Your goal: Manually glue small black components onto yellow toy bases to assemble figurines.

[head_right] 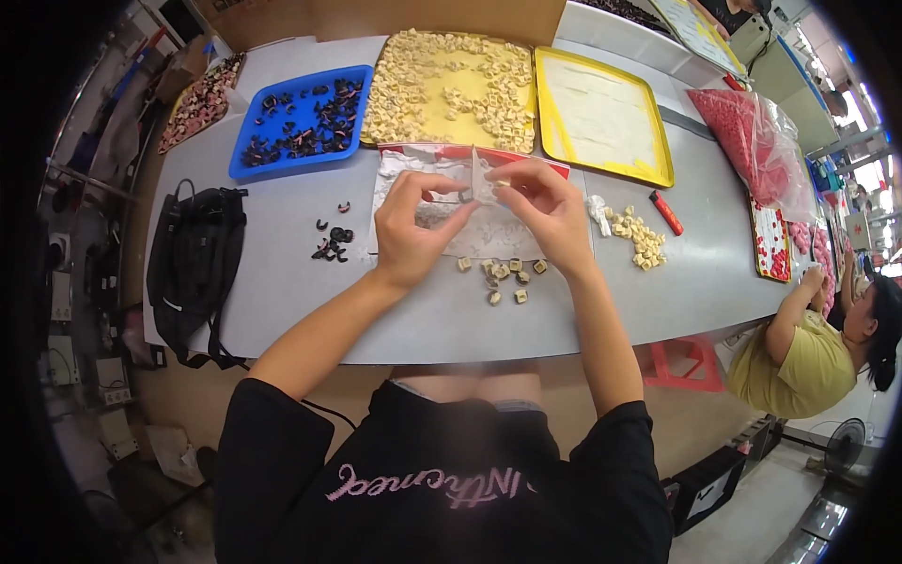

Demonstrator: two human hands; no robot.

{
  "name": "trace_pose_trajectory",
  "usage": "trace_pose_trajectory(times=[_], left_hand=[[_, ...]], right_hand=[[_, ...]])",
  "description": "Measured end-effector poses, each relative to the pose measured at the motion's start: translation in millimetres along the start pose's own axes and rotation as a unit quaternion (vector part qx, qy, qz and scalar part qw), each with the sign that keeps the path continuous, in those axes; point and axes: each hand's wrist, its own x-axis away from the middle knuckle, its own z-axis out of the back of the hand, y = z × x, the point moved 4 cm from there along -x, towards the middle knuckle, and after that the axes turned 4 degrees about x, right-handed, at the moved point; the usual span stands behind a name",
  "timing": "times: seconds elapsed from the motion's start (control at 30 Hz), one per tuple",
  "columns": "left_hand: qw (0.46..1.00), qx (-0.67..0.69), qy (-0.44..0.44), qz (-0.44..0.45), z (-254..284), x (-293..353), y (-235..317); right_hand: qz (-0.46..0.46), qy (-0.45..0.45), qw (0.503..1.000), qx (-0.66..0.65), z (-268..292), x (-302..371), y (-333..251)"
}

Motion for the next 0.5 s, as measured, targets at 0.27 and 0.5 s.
trace_pose_trajectory(times=[0.27,0.5], left_hand=[[0.999,-0.016,0.0,-0.039,1,1,3],[0.995,-0.001,0.007,-0.101,0,1,9]], right_hand=[[-0.052,0.022,0.998,0.0,-3,2,2],[-0.096,0.019,0.994,-0.046,-8,7,6]])
